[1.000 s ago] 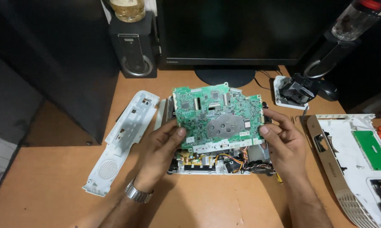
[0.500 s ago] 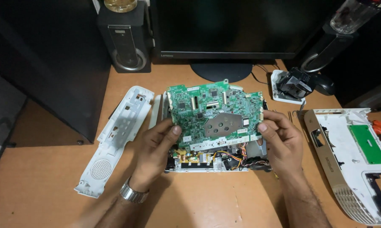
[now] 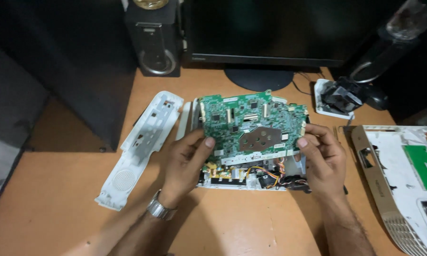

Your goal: Disassembling a projector by removing internal screws with a screwdriver, lifting the main circuit board, and disconnecting various internal wire connectors.

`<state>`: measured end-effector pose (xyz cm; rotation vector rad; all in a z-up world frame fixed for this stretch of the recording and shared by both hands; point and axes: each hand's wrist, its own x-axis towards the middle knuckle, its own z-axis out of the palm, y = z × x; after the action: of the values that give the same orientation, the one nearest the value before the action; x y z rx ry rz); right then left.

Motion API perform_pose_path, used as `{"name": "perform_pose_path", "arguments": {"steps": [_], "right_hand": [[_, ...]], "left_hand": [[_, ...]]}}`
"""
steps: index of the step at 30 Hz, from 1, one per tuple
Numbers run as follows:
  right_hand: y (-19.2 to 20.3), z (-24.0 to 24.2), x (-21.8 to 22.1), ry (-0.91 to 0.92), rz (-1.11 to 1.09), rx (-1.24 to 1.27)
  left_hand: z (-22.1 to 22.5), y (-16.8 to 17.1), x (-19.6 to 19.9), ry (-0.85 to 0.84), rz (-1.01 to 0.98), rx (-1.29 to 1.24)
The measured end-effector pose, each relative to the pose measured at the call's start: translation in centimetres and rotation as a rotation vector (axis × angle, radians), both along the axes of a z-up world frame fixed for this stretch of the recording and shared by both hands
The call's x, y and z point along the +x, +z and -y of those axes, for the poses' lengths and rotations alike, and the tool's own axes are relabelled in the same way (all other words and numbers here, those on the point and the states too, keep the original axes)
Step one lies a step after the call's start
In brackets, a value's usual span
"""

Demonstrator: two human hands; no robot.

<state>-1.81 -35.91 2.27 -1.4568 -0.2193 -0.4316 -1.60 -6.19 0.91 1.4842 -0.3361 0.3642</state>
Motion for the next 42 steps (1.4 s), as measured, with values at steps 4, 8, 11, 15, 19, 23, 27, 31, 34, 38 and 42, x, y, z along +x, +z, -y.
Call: {"name": "perform_pose_path", "arguments": {"steps": [4,8,11,15,19,23,27,31,34,38,42], "right_hand": [[0.0,-0.4,-0.5,0.020,-0.015,0.015],[1.1,-1.1,-1.3,0.036,-0.069,-0.128],[0.9,-1.0,-1.3,0.081,-0.062,-0.118],[0.8,-0.8,-1.2,0.091,-0.045,-0.169],[0.3,-0.8,-0.9,0.076,-0.020,-0.177],[0.8,-1.0,-1.4,0.074,-0.010,-0.217],[0.6,-1.1,-1.6,0.106,0.085,-0.247],[0.8,-1.8,-2.1,0.094,0.088,-0.279],[0.8,-2.0,-2.2,0.077,0.121,-0.344],[0.8,-1.9,-2.2,0.087,0.151,-0.403],[0.9,-2.4,-2.4,0.047,0.133,-0.380]], "left_hand": [[0.9,2.8,-1.1,0.024,-0.016,-0.137],[1.1,4.0,-1.6,0.023,-0.158,-0.221],[1.1,4.6,-1.6,0.013,-0.186,-0.269],[0.9,4.8,-1.6,0.055,-0.241,-0.202],[0.9,4.3,-1.4,0.087,-0.247,-0.192],[0.9,4.8,-1.9,0.152,-0.189,-0.102],[1.3,6.7,-2.6,0.225,-0.306,-0.035],[1.6,8.1,-2.9,0.230,-0.337,-0.082],[1.7,8.2,-2.8,0.261,-0.450,-0.067],[1.7,8.0,-2.6,0.200,-0.403,-0.284],[1.7,9.0,-2.9,0.273,-0.405,-0.161]]}}
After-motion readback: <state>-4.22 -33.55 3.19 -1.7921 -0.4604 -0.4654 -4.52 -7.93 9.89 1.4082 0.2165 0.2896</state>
